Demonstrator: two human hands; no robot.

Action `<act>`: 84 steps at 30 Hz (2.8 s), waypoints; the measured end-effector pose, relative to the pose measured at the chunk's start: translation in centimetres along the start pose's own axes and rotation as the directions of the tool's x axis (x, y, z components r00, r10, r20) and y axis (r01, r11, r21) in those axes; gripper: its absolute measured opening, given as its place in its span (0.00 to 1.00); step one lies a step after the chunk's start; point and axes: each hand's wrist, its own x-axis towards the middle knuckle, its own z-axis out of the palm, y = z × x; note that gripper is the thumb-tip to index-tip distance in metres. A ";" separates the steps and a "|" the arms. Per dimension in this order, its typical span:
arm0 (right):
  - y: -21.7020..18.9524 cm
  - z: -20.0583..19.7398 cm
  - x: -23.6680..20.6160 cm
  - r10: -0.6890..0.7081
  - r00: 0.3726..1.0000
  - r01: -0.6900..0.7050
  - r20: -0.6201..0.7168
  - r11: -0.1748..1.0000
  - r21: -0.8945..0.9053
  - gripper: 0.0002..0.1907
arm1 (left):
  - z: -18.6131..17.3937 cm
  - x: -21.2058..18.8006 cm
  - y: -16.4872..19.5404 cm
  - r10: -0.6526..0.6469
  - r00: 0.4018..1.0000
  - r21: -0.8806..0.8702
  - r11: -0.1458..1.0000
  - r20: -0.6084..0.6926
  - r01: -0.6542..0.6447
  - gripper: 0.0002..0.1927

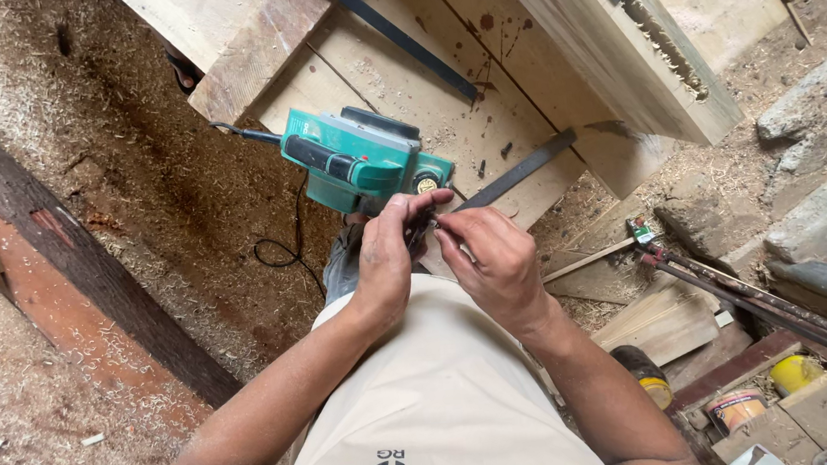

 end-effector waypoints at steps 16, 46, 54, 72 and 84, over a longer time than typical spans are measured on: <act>0.0 1.9 -1.9 0.518 0.855 -0.423 0.007 0.692 0.585 0.09 | 0.4 0.2 1.1 0.502 0.864 0.223 0.838 0.046 -0.499 0.31; -0.5 2.8 -2.3 0.406 0.910 -0.346 -0.086 0.856 0.385 0.08 | -0.2 0.5 -1.1 0.548 0.835 0.249 0.803 0.049 -0.541 0.26; -1.1 4.2 -1.6 0.503 0.862 -0.384 -0.063 0.728 0.568 0.10 | -1.1 0.3 0.4 0.501 0.865 0.163 0.854 -0.001 -0.494 0.30; -0.2 5.5 -4.7 0.586 0.810 -0.457 -0.027 0.660 0.596 0.09 | -1.6 -0.4 -2.7 0.452 0.892 0.156 0.882 -0.019 -0.444 0.27; 0.4 6.3 -9.6 0.674 0.721 -0.528 -0.159 0.684 0.502 0.08 | -1.5 0.1 -7.0 0.086 0.985 0.006 0.996 0.149 -0.088 0.26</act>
